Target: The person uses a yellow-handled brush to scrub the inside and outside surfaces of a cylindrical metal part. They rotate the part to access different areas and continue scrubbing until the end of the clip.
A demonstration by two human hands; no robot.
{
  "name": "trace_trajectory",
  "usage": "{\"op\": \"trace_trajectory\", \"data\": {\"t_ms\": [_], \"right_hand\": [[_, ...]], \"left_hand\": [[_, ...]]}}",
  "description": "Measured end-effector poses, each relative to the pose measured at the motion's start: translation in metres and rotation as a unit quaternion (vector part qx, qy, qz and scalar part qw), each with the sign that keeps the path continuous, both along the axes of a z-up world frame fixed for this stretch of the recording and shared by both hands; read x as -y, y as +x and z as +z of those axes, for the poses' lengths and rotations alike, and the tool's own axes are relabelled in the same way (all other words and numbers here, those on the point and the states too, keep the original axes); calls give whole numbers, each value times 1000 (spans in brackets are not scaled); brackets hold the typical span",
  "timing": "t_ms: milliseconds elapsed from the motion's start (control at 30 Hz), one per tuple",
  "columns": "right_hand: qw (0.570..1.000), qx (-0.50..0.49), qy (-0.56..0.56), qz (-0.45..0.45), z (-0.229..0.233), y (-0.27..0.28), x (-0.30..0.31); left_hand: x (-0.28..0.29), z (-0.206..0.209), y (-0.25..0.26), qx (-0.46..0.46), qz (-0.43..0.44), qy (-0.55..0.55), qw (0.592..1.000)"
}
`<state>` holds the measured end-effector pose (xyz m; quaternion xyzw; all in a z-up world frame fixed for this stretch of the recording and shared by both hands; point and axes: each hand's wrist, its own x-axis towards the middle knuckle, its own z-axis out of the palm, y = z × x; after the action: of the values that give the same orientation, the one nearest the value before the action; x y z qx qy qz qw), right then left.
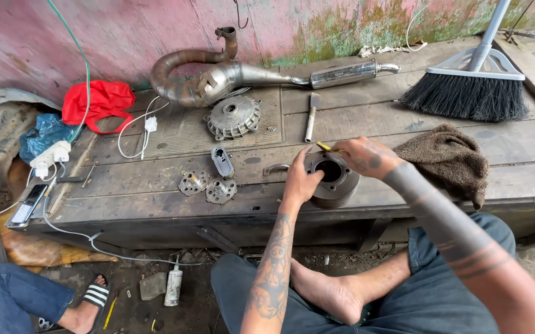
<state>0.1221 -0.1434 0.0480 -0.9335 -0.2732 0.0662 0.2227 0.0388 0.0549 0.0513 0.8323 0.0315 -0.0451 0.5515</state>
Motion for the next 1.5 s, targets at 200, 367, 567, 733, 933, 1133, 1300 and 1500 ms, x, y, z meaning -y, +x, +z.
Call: {"op": "trace_trajectory", "data": {"t_ms": [200, 367, 567, 733, 933, 1133, 1300, 1500], "right_hand": [[995, -79, -46, -30, 49, -66, 50], [997, -37, -58, -33, 26, -30, 7], [998, -42, -25, -42, 0, -20, 20], [991, -95, -38, -87, 34, -80, 48], [995, -32, -48, -82, -9, -33, 29], [985, -77, 9, -152, 23, -105, 21], [986, -1, -21, -164, -19, -88, 7], [978, -75, 11, -192, -14, -76, 16]], "left_hand": [[0, -6, 3, -2, 7, -9, 1000], [2, -3, 6, 0, 13, -2, 1000], [5, -13, 6, -11, 57, -27, 998], [12, -13, 2, 5, 97, -63, 993], [39, -17, -8, 29, 227, -100, 968], [54, -34, -9, 69, 338, -160, 925], [51, -27, -17, 62, 307, -151, 938], [64, -41, -24, 155, 345, -133, 916]]}}
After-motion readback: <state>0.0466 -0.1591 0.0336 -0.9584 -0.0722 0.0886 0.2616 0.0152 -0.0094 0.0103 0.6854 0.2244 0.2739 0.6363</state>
